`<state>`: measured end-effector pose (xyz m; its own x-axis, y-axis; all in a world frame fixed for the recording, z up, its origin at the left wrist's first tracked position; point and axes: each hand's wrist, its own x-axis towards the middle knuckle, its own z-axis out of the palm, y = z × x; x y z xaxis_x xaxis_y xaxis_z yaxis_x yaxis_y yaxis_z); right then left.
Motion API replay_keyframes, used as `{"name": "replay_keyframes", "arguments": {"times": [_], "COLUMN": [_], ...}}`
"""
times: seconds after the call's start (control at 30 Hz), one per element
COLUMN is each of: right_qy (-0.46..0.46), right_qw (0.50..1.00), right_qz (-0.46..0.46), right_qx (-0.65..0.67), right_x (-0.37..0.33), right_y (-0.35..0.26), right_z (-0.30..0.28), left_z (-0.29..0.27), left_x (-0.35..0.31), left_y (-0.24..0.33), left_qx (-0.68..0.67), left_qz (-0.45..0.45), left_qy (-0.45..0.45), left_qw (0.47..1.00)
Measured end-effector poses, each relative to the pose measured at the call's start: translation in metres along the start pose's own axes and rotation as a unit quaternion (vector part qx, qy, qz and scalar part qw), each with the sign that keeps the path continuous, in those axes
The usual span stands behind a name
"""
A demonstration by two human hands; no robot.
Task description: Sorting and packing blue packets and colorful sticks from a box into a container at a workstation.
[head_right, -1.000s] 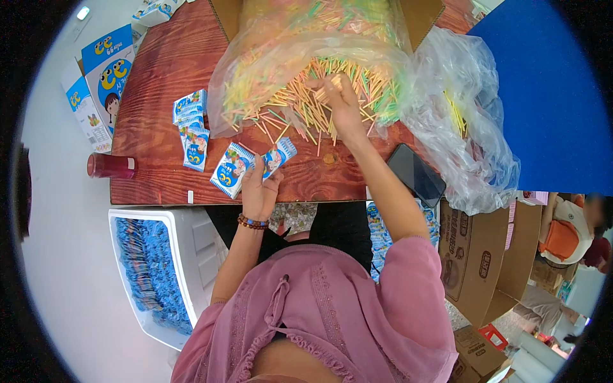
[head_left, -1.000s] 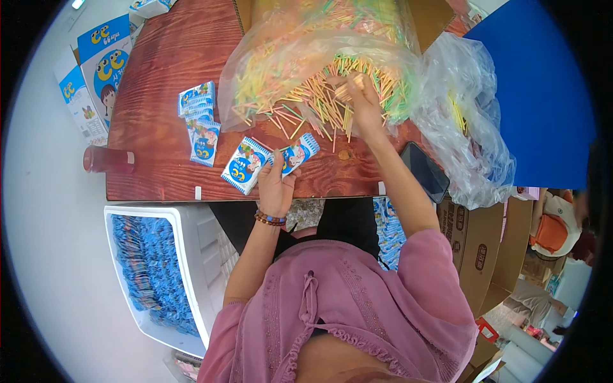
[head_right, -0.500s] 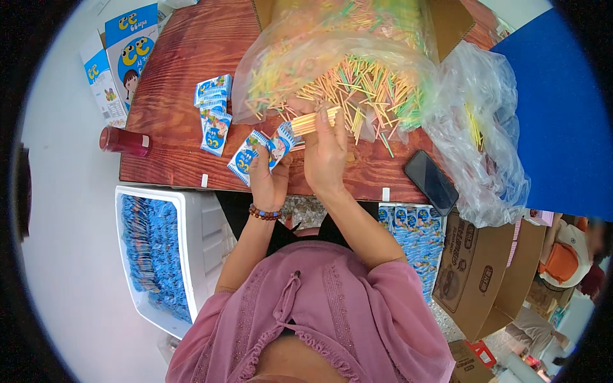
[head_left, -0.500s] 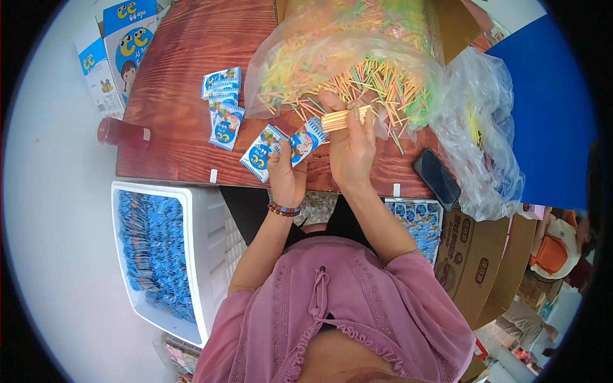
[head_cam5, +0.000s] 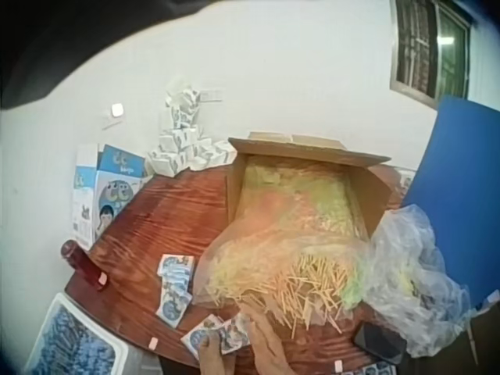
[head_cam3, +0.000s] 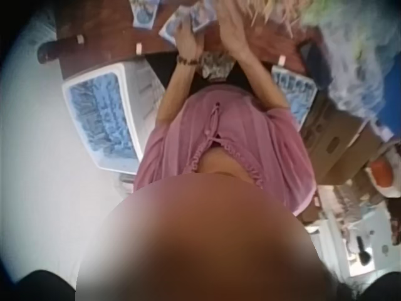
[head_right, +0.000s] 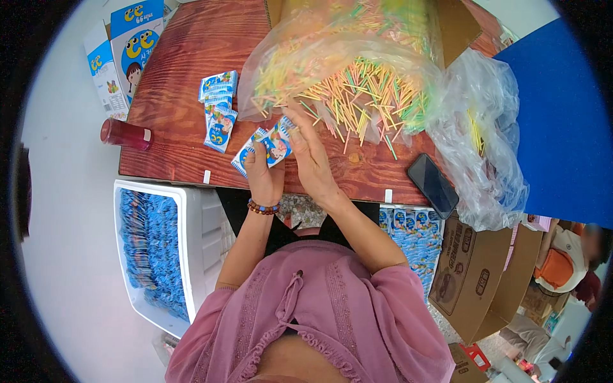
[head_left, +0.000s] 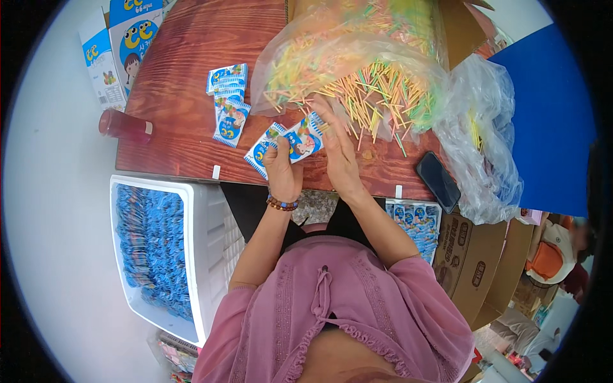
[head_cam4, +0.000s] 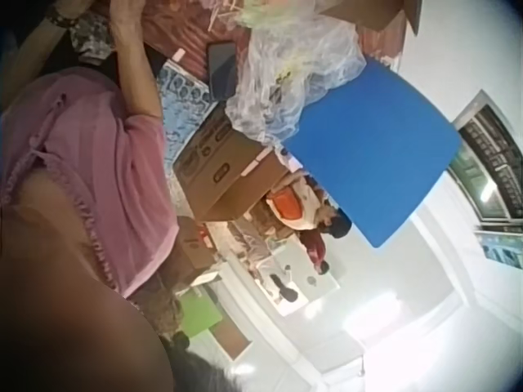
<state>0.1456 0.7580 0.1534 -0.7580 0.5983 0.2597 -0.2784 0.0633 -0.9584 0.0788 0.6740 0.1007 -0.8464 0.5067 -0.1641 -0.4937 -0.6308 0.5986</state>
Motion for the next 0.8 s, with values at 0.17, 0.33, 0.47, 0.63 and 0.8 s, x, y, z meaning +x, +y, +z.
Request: {"name": "replay_keyframes", "arguments": {"times": [0.17, 0.33, 0.47, 0.63, 0.8], "right_qy": [-0.061, -0.068, -0.117, -0.206, -0.191], "right_qw": [0.994, 0.987, 0.989, 0.977, 0.976], "right_qz": [-0.055, -0.022, -0.004, 0.043, 0.096], "right_qx": [0.077, -0.146, -0.087, -0.042, -0.037], "right_x": [0.006, 0.014, 0.031, 0.051, 0.056], "right_y": [-0.006, -0.004, -0.014, 0.01, 0.018], "right_z": [-0.002, -0.001, 0.0, -0.001, 0.017], "left_z": [-0.003, -0.008, -0.011, -0.01, -0.013], "left_x": [0.005, 0.006, 0.008, 0.007, 0.008], "left_y": [0.007, 0.015, 0.028, 0.05, 0.054], "left_qx": [-0.075, -0.135, -0.098, 0.024, 0.036], "left_qz": [-0.044, -0.061, -0.028, -0.018, 0.032], "left_qy": [-0.007, -0.077, -0.134, -0.065, 0.002], "left_qw": [0.996, 0.986, 0.986, 0.997, 0.999]}}
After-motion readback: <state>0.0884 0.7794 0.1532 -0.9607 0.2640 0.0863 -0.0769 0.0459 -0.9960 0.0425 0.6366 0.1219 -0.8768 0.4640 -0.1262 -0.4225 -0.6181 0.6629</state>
